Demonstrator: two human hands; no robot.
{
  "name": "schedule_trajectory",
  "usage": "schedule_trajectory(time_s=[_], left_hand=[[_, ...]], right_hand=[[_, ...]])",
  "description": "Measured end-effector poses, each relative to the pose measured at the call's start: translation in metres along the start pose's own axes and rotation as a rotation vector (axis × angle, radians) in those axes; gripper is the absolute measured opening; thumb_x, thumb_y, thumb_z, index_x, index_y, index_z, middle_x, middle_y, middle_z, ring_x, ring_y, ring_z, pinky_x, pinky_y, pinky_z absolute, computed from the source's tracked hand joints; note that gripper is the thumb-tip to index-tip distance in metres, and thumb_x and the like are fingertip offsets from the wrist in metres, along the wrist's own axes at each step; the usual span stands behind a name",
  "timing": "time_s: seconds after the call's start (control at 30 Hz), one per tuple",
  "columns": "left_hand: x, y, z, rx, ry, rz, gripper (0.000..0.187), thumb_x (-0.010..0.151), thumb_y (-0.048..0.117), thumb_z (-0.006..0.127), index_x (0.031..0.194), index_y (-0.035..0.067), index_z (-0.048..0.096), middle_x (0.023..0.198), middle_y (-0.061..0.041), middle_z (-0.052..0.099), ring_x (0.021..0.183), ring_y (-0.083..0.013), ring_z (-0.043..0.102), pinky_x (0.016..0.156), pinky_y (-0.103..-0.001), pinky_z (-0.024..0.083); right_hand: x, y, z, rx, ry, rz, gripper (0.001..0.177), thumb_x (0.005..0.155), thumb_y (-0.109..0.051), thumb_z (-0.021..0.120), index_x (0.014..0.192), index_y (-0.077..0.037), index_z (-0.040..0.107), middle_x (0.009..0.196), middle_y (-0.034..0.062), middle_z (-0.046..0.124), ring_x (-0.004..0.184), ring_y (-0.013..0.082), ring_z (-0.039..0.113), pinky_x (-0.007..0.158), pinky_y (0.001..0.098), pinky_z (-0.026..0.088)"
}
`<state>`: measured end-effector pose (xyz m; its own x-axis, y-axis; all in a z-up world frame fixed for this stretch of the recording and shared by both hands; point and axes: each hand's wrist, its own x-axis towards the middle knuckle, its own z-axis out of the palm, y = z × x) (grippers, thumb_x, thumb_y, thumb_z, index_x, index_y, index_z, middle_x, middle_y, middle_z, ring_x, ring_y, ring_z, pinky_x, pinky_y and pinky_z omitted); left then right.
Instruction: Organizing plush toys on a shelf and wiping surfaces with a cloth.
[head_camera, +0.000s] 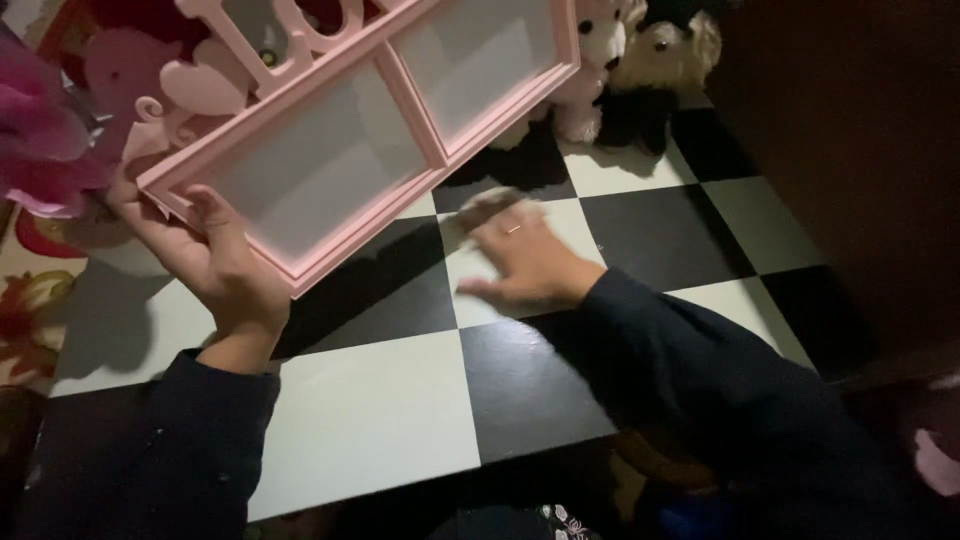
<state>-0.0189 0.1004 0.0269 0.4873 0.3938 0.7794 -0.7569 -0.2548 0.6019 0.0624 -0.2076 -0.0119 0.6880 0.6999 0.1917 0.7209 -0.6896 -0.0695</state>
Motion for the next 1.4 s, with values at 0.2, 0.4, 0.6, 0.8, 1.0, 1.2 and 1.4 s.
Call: schedule_trajectory(time_s=[0.2, 0.4, 0.6, 0.8, 1.0, 1.2, 1.4], left_hand=[[-0.002, -0.028, -0.018, -0.054, 0.001, 0.084, 0.056, 0.125, 0.036, 0.051, 0.160, 0.006, 0.019, 0.162, -0.014, 0.036, 0.149, -0.0231, 0.037, 0.132, -0.037, 0.026], [0.005, -0.009, -0.012, -0.013, 0.020, 0.085, 0.050, 0.123, 0.033, 0.050, 0.155, 0.004, 0.025, 0.149, -0.015, 0.042, 0.141, -0.0223, 0.043, 0.123, -0.035, 0.031], [0.003, -0.026, -0.016, -0.022, -0.019, 0.023, 0.051, 0.124, 0.039, 0.051, 0.155, 0.004, 0.030, 0.147, -0.013, 0.045, 0.133, -0.0206, 0.047, 0.122, -0.036, 0.035], [0.009, -0.023, -0.012, -0.060, -0.007, -0.023, 0.054, 0.120, 0.041, 0.055, 0.150, 0.002, 0.033, 0.147, -0.013, 0.046, 0.136, -0.0215, 0.048, 0.124, -0.036, 0.035], [0.009, -0.040, -0.014, -0.164, -0.023, -0.138, 0.053, 0.116, 0.037, 0.054, 0.152, 0.003, 0.036, 0.146, -0.010, 0.050, 0.136, -0.0202, 0.050, 0.125, -0.037, 0.038], [0.003, -0.044, -0.004, -0.106, -0.100, -0.257, 0.043, 0.116, 0.033, 0.051, 0.144, 0.001, 0.042, 0.141, -0.008, 0.053, 0.130, -0.0166, 0.050, 0.118, -0.031, 0.036], [-0.013, -0.061, 0.001, -0.081, -0.136, -0.391, 0.036, 0.115, 0.030, 0.052, 0.136, 0.000, 0.048, 0.124, -0.007, 0.057, 0.111, -0.0141, 0.051, 0.104, -0.029, 0.042]], right_hand=[[0.035, 0.006, 0.023, 0.131, -0.273, -0.143, 0.082, 0.094, -0.074, 0.036, 0.155, -0.019, 0.044, 0.157, 0.0185, 0.040, 0.150, 0.0425, 0.027, 0.118, 0.0686, 0.013], [0.108, -0.050, 0.005, 0.078, -0.072, -0.024, 0.081, 0.090, -0.065, 0.052, 0.150, -0.010, 0.044, 0.151, 0.0231, 0.042, 0.131, 0.0473, 0.042, 0.101, 0.0628, 0.034], [0.124, -0.123, 0.050, 0.332, 0.004, -0.318, 0.051, 0.090, -0.050, 0.051, 0.111, -0.011, 0.076, 0.114, 0.0187, 0.074, 0.106, 0.0391, 0.068, 0.093, 0.0457, 0.053], [0.039, -0.151, -0.016, 0.312, -0.162, -0.519, 0.064, 0.094, -0.057, 0.054, 0.139, -0.013, 0.061, 0.134, 0.0203, 0.065, 0.125, 0.0391, 0.058, 0.105, 0.0509, 0.042], [-0.016, -0.064, -0.023, 0.475, -0.158, -0.519, 0.062, 0.088, -0.010, 0.061, 0.149, -0.013, 0.057, 0.160, 0.0120, 0.051, 0.153, 0.0323, 0.040, 0.127, 0.0520, 0.024], [-0.067, -0.015, -0.020, 0.670, -0.119, -0.151, 0.036, 0.078, 0.001, 0.056, 0.102, -0.010, 0.080, 0.112, 0.0057, 0.080, 0.108, 0.0225, 0.076, 0.095, 0.0368, 0.062], [-0.066, -0.011, -0.046, 0.907, 0.703, -0.148, 0.038, 0.097, -0.009, 0.043, 0.122, -0.001, 0.071, 0.120, 0.0189, 0.071, 0.115, 0.0269, 0.069, 0.110, 0.0360, 0.057]])
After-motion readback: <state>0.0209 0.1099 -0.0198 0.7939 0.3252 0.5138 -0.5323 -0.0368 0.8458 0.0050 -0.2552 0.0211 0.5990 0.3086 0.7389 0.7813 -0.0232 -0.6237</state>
